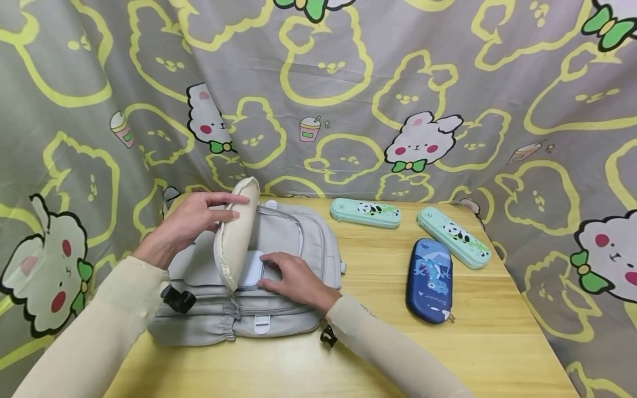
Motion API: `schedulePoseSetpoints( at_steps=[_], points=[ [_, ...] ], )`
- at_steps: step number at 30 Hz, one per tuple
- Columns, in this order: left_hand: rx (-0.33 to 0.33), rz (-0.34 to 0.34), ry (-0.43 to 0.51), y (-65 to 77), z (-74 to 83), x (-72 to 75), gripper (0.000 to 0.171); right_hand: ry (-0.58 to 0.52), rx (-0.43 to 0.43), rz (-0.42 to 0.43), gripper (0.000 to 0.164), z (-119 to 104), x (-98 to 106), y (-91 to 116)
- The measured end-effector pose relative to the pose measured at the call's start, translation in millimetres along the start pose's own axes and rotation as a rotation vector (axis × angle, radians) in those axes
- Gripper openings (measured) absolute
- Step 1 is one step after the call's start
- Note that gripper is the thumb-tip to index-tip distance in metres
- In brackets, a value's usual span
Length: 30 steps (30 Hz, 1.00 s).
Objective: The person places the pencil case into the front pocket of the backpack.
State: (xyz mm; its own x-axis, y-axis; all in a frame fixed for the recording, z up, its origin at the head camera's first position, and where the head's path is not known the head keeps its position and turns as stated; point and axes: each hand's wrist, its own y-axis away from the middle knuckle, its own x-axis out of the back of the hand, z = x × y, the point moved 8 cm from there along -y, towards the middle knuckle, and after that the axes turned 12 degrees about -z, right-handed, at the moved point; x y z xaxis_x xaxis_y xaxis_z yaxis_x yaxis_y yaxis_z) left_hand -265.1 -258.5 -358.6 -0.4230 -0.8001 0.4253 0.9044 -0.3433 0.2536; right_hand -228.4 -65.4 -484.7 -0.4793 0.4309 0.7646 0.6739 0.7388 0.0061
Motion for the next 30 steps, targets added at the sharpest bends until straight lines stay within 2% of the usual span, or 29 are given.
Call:
schedulePoseSetpoints(
  at_steps=[9,15,21,30],
  points=[
    [-0.003,0.014,0.029,4.5,-1.4,1.4,0.043,0.027,0.02,-0.029,0.056,3.1,2.6,4.9],
    [-0.005,0.014,0.023,4.0,-1.5,0.7,0.043,0.054,0.025,-0.042,0.053,6.2,13.4,16.4],
    [-0.001,0.016,0.003,4.0,-3.3,0.3,0.044,0.052,0.034,-0.021,0.047,11.4,27.1,27.3],
    [-0.004,-0.031,-0.005,0.4,-6.9,-5.4,0.047,0.088,0.018,0.037,0.044,32.0,42.4,45.9]
  ],
)
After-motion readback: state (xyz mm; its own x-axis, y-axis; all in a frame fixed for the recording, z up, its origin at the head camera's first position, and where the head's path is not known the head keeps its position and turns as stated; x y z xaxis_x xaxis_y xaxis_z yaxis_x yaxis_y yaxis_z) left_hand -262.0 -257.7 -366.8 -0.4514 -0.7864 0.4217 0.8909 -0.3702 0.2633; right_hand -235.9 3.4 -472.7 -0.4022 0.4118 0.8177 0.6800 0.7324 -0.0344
